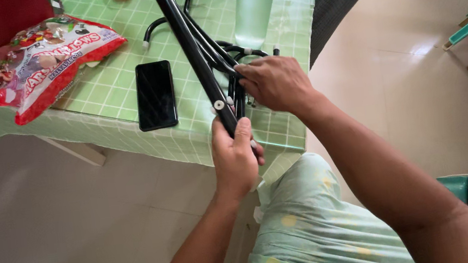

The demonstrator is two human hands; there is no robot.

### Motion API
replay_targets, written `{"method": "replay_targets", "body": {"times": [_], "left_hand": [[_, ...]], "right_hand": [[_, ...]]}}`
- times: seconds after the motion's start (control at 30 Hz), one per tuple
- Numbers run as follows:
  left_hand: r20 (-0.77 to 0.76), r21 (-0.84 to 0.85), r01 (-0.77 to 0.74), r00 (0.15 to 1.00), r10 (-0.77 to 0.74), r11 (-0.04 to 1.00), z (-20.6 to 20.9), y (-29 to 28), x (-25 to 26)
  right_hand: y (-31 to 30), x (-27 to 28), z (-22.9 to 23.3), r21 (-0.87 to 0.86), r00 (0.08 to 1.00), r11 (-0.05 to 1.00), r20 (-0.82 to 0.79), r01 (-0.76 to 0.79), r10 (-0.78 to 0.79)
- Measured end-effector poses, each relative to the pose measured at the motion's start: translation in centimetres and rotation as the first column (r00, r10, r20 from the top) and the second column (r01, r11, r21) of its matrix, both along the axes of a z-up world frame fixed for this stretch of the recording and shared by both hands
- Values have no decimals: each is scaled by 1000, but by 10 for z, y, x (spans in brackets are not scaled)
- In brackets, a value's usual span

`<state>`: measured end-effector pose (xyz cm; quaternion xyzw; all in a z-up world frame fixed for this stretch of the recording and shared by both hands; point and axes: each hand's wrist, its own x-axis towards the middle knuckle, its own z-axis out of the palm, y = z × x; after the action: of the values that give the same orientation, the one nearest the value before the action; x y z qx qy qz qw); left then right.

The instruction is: The person assembles black metal frame components by hand, inserting and tightening small metal fasteners to join curved and straight pieces. The person repeatedly aligns the parts, inserts fasteners, and tightens them to secure the joints.

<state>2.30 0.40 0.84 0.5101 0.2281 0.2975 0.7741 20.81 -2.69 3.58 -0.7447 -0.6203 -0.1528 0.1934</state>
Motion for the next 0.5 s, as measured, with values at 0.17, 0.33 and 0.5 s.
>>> {"method": "replay_targets", "body": {"times": [0.17,0.33,0.5], "left_hand": [[47,-64,34,998,-31,997,-5,-4,11],[15,-66,31,999,-30,997,-10,-3,23],[28,-80,25,999,-23,996,-19,-3,33]], "right_hand": [[15,14,4,-73,995,993,-14,97,-98],[25,21,8,-141,990,981,-14,135,-138],[29,23,4,-120,989,983,-38,138,-143]]}}
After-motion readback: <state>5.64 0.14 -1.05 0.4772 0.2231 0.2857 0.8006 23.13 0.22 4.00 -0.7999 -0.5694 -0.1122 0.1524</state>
